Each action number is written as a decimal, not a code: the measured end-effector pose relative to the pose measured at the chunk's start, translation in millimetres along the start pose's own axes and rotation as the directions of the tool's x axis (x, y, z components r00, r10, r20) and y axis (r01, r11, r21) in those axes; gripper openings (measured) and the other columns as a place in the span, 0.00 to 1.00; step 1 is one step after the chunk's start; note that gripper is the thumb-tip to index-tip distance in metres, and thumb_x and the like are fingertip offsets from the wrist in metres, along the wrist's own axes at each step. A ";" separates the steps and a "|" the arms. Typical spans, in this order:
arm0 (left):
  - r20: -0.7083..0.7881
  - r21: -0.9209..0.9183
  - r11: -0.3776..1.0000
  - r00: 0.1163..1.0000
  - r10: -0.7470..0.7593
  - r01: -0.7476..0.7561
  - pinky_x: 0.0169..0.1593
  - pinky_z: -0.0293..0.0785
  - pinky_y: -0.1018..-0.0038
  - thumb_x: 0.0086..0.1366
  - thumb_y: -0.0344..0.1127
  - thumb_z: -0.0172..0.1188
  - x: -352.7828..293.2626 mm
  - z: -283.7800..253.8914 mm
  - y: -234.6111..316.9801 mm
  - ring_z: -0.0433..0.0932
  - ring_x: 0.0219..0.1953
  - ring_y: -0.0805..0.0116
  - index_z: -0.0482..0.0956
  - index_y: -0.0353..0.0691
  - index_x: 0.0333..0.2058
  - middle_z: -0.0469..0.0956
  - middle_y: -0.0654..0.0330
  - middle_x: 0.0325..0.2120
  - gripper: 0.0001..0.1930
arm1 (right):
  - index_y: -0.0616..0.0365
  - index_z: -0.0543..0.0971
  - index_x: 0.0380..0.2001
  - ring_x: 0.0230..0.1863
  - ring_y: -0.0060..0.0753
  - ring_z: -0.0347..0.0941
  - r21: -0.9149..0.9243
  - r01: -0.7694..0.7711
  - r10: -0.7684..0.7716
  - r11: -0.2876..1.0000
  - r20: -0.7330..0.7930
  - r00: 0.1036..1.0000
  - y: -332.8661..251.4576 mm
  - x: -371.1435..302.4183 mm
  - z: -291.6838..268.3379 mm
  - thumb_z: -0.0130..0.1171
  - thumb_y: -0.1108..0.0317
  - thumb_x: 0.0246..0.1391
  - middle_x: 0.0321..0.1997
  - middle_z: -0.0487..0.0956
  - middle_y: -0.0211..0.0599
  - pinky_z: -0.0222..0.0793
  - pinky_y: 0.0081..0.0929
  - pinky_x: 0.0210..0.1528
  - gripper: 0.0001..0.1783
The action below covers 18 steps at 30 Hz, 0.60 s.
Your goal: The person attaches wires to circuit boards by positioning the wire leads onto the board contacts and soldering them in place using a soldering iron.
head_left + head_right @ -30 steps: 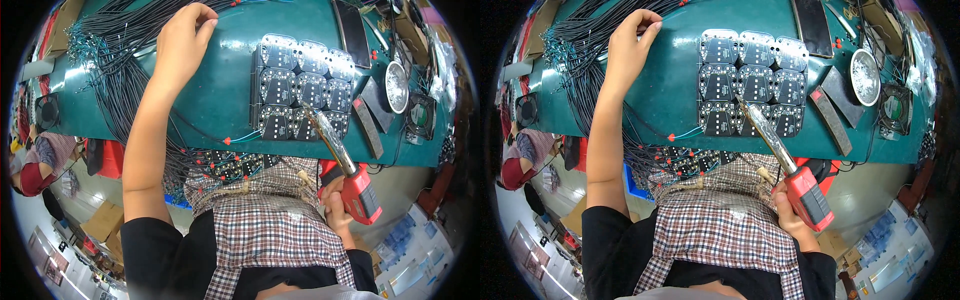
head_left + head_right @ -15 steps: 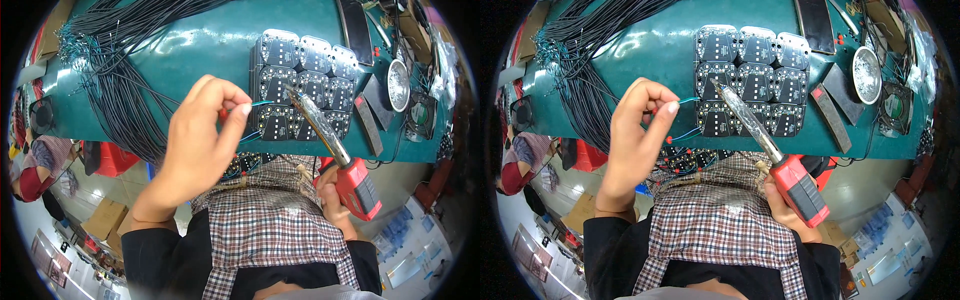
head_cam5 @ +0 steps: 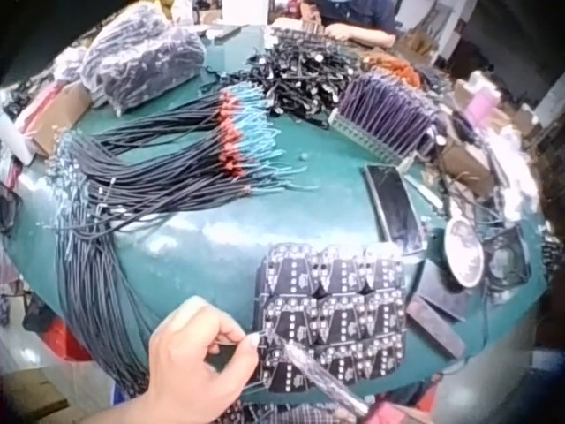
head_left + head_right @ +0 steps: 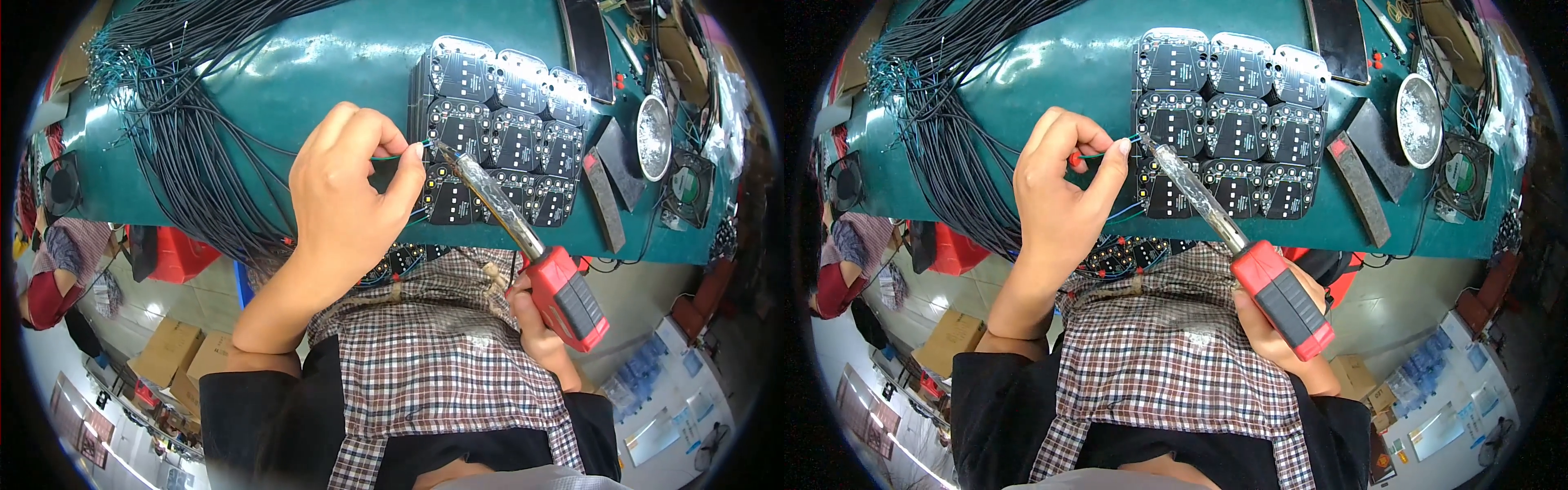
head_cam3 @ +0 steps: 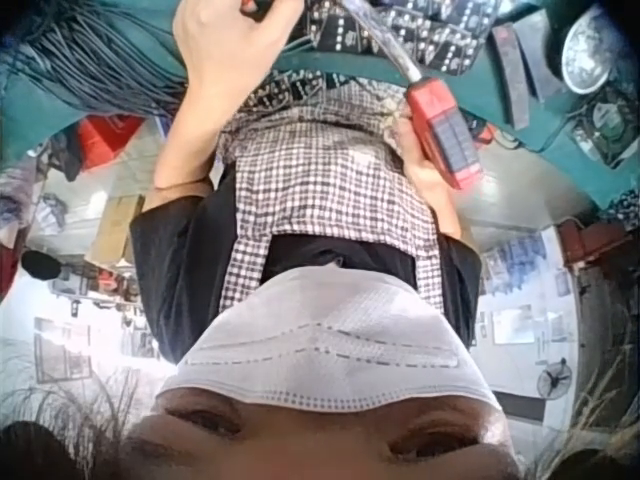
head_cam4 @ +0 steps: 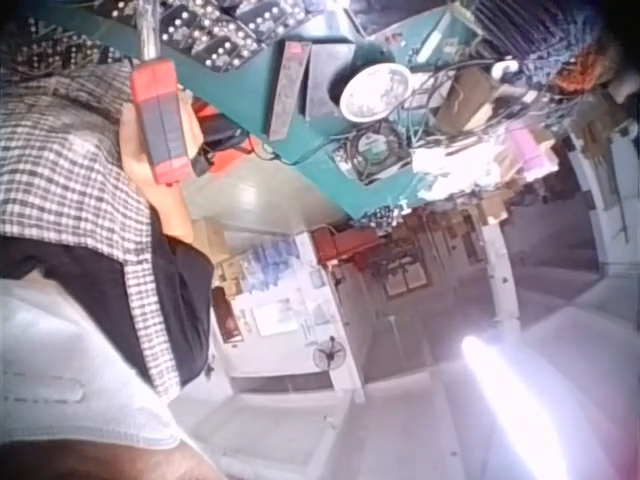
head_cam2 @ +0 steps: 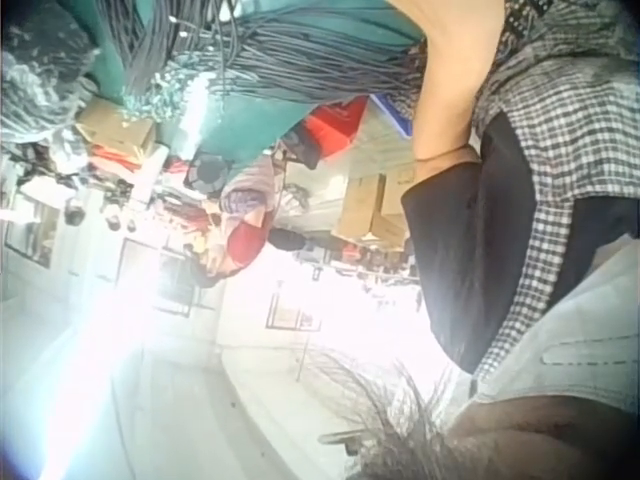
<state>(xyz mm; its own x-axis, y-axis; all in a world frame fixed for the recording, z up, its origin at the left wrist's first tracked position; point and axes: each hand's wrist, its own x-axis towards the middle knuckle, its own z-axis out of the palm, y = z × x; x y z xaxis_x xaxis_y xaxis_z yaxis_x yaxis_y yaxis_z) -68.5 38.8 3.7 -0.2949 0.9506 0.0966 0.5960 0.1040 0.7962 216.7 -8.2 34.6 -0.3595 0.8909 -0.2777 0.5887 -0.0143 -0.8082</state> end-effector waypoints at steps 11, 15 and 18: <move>-0.045 0.013 1.000 0.999 0.029 -0.028 0.29 0.71 0.68 0.54 0.28 0.69 -1.1 0.9 -0.5 0.77 0.27 0.63 0.75 0.40 0.26 0.74 0.61 0.25 0.09 | 0.64 0.81 0.38 0.30 0.48 0.79 0.013 0.029 -0.029 1.000 0.041 0.999 0.0 6.1 0.0 0.71 0.78 0.42 0.34 0.81 0.46 0.76 0.36 0.34 0.16; -0.053 0.003 1.000 0.998 0.024 -0.024 0.29 0.71 0.67 0.53 0.27 0.69 -1.0 2.5 0.0 0.77 0.27 0.63 0.75 0.41 0.26 0.74 0.61 0.25 0.09 | 0.64 0.81 0.37 0.29 0.47 0.79 0.000 0.040 -0.040 0.999 0.010 0.999 0.6 6.0 3.0 0.71 0.79 0.42 0.33 0.80 0.45 0.75 0.36 0.33 0.16; -0.058 0.011 0.999 0.998 0.033 -0.032 0.30 0.71 0.67 0.52 0.27 0.70 -1.3 2.2 0.1 0.77 0.27 0.63 0.74 0.41 0.26 0.74 0.61 0.25 0.10 | 0.63 0.81 0.38 0.29 0.47 0.79 -0.007 0.046 -0.045 0.999 0.049 0.998 -1.6 9.1 0.6 0.71 0.79 0.43 0.33 0.80 0.45 0.75 0.36 0.33 0.15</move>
<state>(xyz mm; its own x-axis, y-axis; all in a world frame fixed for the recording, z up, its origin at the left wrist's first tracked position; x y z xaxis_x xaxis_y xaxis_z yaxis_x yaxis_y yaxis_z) -66.4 38.2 2.4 -0.3179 0.9350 0.1571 0.6133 0.0765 0.7862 212.0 -0.4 33.1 -0.4206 0.8674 -0.2659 0.5768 0.0295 -0.8164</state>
